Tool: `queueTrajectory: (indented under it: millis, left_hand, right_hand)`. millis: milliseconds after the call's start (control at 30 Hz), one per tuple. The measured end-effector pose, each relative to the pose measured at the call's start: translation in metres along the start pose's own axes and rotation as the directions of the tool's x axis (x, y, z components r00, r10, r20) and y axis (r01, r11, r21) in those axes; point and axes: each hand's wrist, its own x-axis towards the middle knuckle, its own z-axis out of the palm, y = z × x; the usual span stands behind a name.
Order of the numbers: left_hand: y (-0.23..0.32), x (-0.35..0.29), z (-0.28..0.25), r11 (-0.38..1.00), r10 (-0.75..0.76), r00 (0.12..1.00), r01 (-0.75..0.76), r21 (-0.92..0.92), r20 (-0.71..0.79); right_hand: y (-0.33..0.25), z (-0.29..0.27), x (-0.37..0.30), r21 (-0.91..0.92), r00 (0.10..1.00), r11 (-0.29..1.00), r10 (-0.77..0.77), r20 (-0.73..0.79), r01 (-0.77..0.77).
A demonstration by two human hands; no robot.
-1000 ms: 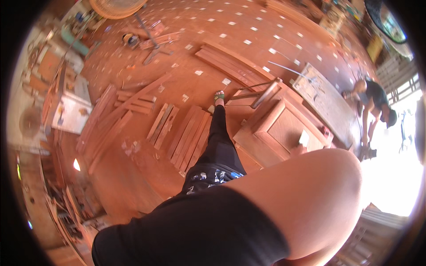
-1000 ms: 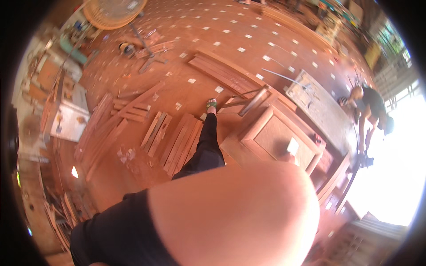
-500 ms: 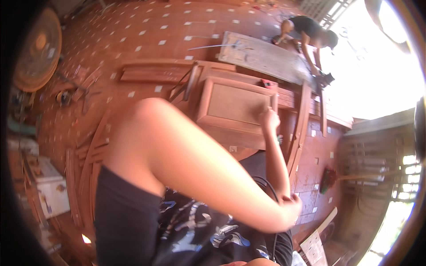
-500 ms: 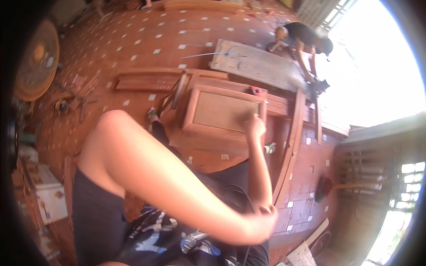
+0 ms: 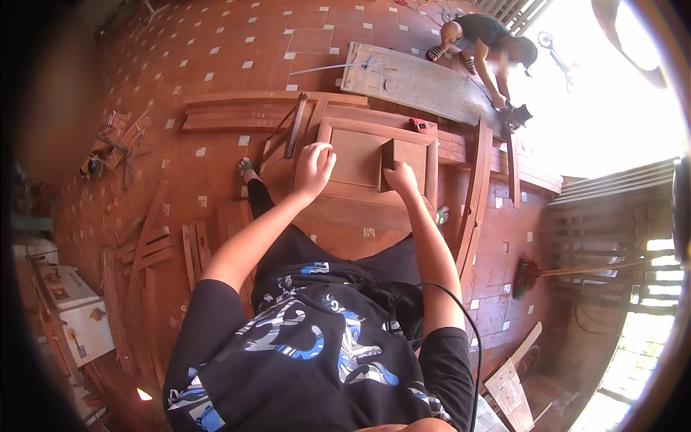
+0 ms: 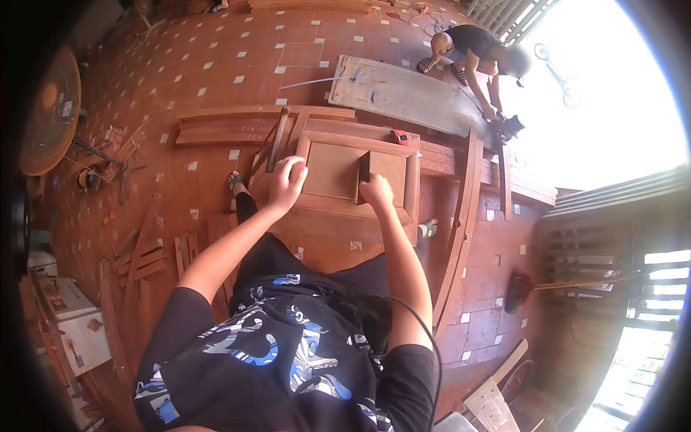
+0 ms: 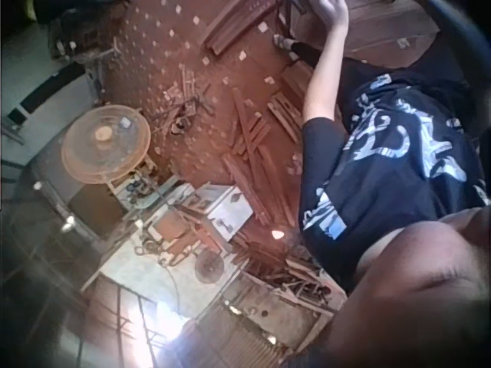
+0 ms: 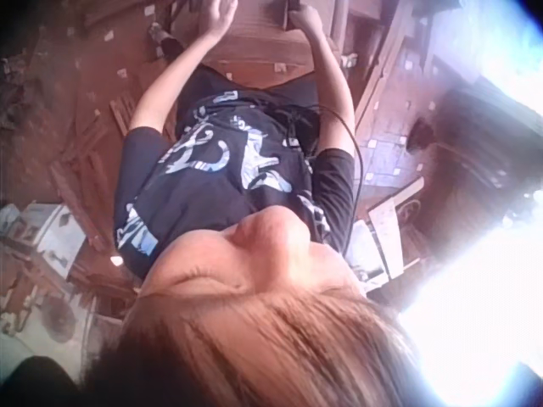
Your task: The person sands a wooden drawer front using a sanding block, moving it back and forth across the surface. The person holds the drawer with the left hand while sanding with the right hand.
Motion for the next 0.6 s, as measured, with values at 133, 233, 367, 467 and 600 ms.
queueTrajectory:
  millis: [133, 233, 367, 467, 600]
  left_hand:
    - [-0.028, -0.010, 0.029, 0.792, -0.493, 0.765, 0.198, 0.578, 0.413]
    - [-0.034, -0.025, 0.036, 0.752, -0.528, 0.664, 0.075, 0.655, 0.530]
    - [-0.029, -0.019, 0.035, 0.773, -0.522, 0.637, 0.073, 0.630, 0.566]
    - [-0.034, -0.018, 0.039, 0.764, -0.525, 0.627, 0.050, 0.643, 0.576]
    - [-0.031, -0.007, 0.036, 0.723, -0.606, 0.517, 0.043, 0.689, 0.604]
  right_hand:
    - [0.025, -0.021, 0.003, -0.086, 0.998, 0.996, 0.022, -0.055, -0.027]
    - [0.023, -0.049, -0.007, -0.305, 0.976, 0.936, 0.128, -0.179, -0.179]
    - [0.034, -0.038, -0.011, -0.427, 0.959, 0.891, 0.030, -0.282, -0.154]
    - [0.019, -0.006, -0.005, -0.584, 0.986, 0.801, 0.042, -0.164, -0.131]
    - [-0.024, 0.032, -0.016, -0.623, 0.978, 0.782, -0.142, -0.151, 0.017]
